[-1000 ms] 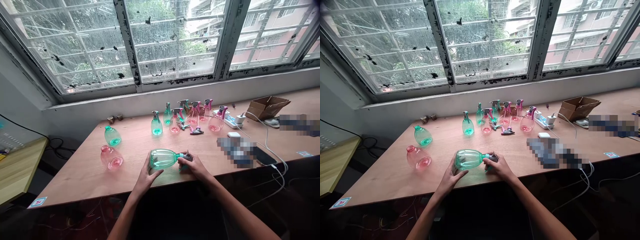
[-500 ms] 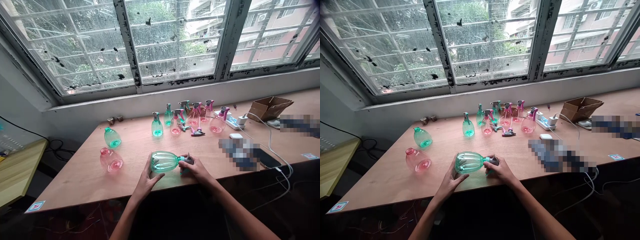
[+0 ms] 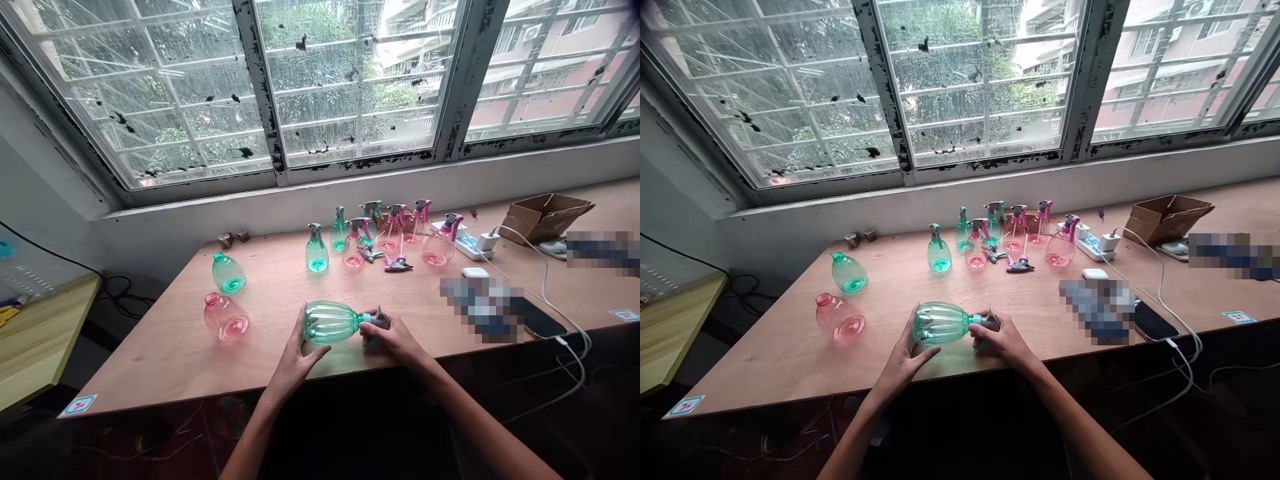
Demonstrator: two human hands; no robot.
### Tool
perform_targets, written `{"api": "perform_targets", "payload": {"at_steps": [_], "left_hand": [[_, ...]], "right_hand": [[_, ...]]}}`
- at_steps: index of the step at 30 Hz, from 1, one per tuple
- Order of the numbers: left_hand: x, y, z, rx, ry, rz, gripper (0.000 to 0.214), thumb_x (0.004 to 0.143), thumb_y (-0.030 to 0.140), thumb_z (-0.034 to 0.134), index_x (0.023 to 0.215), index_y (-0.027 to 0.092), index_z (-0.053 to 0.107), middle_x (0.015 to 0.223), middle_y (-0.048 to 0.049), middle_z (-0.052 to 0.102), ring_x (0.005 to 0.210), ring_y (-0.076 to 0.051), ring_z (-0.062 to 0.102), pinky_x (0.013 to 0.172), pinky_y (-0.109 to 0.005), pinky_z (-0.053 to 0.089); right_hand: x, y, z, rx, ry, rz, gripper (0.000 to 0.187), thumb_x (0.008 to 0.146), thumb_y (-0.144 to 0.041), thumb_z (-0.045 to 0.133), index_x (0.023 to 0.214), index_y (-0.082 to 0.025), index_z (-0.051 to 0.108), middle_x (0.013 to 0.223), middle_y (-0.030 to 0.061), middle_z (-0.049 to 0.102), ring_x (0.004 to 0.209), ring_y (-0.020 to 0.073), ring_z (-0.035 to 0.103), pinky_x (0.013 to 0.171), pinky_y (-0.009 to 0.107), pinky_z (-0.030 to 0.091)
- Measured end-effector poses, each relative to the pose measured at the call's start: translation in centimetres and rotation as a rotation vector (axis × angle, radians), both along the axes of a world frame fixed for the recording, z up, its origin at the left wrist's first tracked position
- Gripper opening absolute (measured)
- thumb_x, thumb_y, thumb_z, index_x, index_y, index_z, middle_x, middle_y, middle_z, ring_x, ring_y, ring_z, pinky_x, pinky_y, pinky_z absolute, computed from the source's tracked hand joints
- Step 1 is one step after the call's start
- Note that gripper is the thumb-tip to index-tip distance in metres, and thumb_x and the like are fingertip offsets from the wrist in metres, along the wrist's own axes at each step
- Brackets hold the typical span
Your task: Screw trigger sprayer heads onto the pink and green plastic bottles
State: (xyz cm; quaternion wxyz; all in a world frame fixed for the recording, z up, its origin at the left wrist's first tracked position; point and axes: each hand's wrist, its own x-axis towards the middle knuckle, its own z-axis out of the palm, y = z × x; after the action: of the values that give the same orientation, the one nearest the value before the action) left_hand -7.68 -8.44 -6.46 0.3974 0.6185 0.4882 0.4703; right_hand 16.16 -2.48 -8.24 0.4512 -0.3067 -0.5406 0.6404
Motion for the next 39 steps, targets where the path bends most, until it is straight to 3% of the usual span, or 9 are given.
{"api": "perform_targets", "payload": {"at_steps": [2, 7, 12, 18, 25, 30, 33, 39], "left_hand": [[-0.02, 0.00, 0.04, -0.017, 0.005, 0.019, 0.091, 0.080, 0.034, 0.074, 0.152, 0.030, 0.018, 0.157, -0.0064, 0.031, 0.148, -0.028, 0.022, 0.122, -0.045, 0.017], [-0.07, 0.21, 0.07, -0.044, -0.014, -0.002, 0.073, 0.085, 0.037, 0.068, 0.148, 0.024, 0.032, 0.147, -0.0095, 0.047, 0.141, -0.030, 0.037, 0.119, -0.046, 0.025], [0.00, 0.22, -0.01, 0.019, -0.009, 0.025, 0.088, 0.080, 0.033, 0.074, 0.151, 0.032, 0.022, 0.154, -0.0052, 0.037, 0.145, -0.027, 0.030, 0.121, -0.043, 0.022], [0.02, 0.01, 0.41, -0.019, -0.015, -0.001, 0.073, 0.086, 0.036, 0.066, 0.149, 0.025, 0.031, 0.145, -0.0093, 0.048, 0.142, -0.030, 0.035, 0.119, -0.046, 0.026], [0.14, 0.05, -0.05, 0.050, 0.017, 0.034, 0.074, 0.087, 0.033, 0.065, 0.150, 0.035, 0.026, 0.154, -0.0032, 0.035, 0.143, -0.027, 0.033, 0.119, -0.041, 0.027], [0.04, 0.13, 0.46, 0.057, 0.093, 0.082, 0.069, 0.085, 0.036, 0.069, 0.146, 0.030, 0.037, 0.146, -0.0066, 0.046, 0.141, -0.029, 0.036, 0.119, -0.044, 0.026], [-0.02, 0.27, 0.26, 0.118, 0.134, 0.089, 0.067, 0.082, 0.036, 0.071, 0.142, 0.030, 0.042, 0.147, -0.0055, 0.044, 0.142, -0.029, 0.033, 0.120, -0.044, 0.023], [0.39, -0.24, 0.09, 0.040, -0.009, 0.054, 0.080, 0.083, 0.034, 0.071, 0.149, 0.030, 0.027, 0.144, -0.0077, 0.050, 0.134, -0.028, 0.047, 0.116, -0.045, 0.033]], "right_hand": [[0.02, 0.01, 0.00, 0.004, -0.008, 0.006, 0.034, 0.076, -0.042, 0.078, 0.097, -0.018, 0.066, 0.072, -0.0001, 0.066, 0.060, 0.0183, 0.066, 0.062, 0.034, 0.056], [-0.01, 0.04, 0.01, 0.039, -0.042, 0.006, 0.034, 0.077, -0.043, 0.077, 0.096, -0.017, 0.066, 0.072, 0.0007, 0.068, 0.060, 0.0184, 0.066, 0.064, 0.034, 0.055], [-0.12, 0.08, -0.09, 0.045, -0.022, 0.005, 0.033, 0.078, -0.045, 0.076, 0.090, -0.017, 0.064, 0.071, 0.0008, 0.068, 0.059, 0.0174, 0.064, 0.062, 0.033, 0.054], [-0.13, -0.03, 0.06, 0.031, -0.030, 0.003, 0.037, 0.074, -0.050, 0.078, 0.086, -0.018, 0.063, 0.070, 0.0007, 0.067, 0.058, 0.0179, 0.065, 0.061, 0.033, 0.054], [0.10, 0.06, 0.05, 0.012, -0.021, 0.010, 0.033, 0.077, -0.046, 0.077, 0.089, -0.019, 0.064, 0.072, 0.0006, 0.068, 0.059, 0.0180, 0.065, 0.062, 0.033, 0.055], [0.11, -0.06, 0.13, 0.039, -0.050, 0.017, 0.032, 0.078, -0.044, 0.076, 0.091, -0.018, 0.063, 0.071, 0.0007, 0.068, 0.060, 0.0178, 0.065, 0.062, 0.032, 0.054], [0.02, -0.14, 0.17, 0.045, -0.056, 0.007, 0.032, 0.079, -0.046, 0.075, 0.089, -0.018, 0.062, 0.067, -0.0001, 0.067, 0.058, 0.0177, 0.064, 0.061, 0.032, 0.053], [-0.07, -0.30, 0.26, 0.050, -0.038, 0.002, 0.032, 0.081, -0.048, 0.073, 0.086, -0.019, 0.059, 0.064, -0.0009, 0.067, 0.056, 0.0176, 0.064, 0.061, 0.032, 0.053]]}}
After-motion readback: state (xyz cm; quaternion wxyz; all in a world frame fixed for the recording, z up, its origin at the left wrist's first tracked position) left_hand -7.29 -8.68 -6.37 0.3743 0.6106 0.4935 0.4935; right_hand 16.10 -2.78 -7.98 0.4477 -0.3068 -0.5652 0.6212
